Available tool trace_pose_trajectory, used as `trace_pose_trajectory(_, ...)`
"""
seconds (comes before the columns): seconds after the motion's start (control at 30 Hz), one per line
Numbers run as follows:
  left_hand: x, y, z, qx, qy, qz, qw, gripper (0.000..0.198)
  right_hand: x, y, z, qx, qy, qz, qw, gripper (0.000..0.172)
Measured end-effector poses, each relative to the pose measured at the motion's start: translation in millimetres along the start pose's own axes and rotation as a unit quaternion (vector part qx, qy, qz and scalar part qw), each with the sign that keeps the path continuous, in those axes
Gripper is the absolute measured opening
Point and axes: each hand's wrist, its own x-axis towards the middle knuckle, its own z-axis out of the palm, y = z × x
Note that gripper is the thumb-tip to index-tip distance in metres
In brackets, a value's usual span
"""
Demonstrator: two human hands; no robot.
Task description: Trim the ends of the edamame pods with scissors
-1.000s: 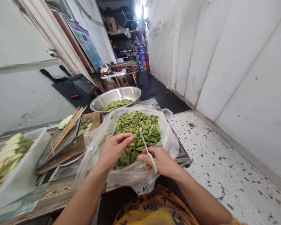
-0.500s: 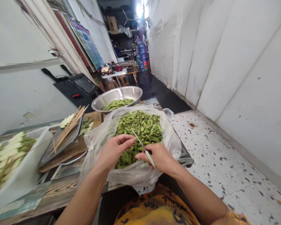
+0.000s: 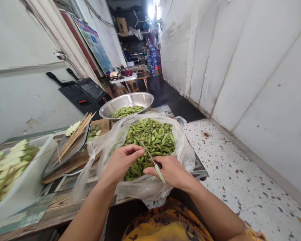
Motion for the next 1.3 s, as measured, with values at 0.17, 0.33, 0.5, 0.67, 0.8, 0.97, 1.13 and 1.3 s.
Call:
trace_pose_trajectory(0.17,1.0,-0.6,-2.1,-0.004,-0.029,-0.012,0.999,0.022,-1.0,3.8,4.7,0.033,0.007,0.004,0.999,0.043)
trace_pose_trajectory(0.33,1.2,-0.1,-1.8,-0.044,-0.046,-0.040,0.997,0.023,1.5,11.8,8.2,0.161,-0.002,0.049,0.986,0.040)
trace_pose_trajectory(0.5,2.3,-2.5,1.6,-0.176,-0.012,-0.063,0.982,0.030,-4.1,10.8,8.6,0.326,-0.021,0.054,0.944,0.043)
trace_pose_trajectory(0.67,3.1,-6.8,8.3,-0.260,0.088,-0.026,0.961,0.028,-16.6,5.3,12.9,0.327,-0.076,0.085,0.938,0.046)
trace_pose_trajectory(0.8,-1.2,-8.3,16.0,-0.280,0.086,-0.038,0.955,0.027,-16.3,1.5,15.6,0.293,-0.091,0.103,0.946,0.046)
trace_pose_trajectory(0.97,-10.5,-6.7,23.1,-0.283,0.039,-0.076,0.955,0.028,-6.9,0.4,14.7,0.218,-0.064,0.060,0.972,0.041)
trace_pose_trajectory(1.13,-12.3,-6.5,24.2,-0.300,0.039,-0.090,0.949,0.028,-3.7,3.7,16.7,0.192,-0.039,0.033,0.980,0.041)
trace_pose_trajectory(1.3,-12.4,-8.1,26.2,-0.329,0.030,-0.108,0.938,0.030,-4.1,6.1,18.3,0.210,-0.044,0.034,0.976,0.041)
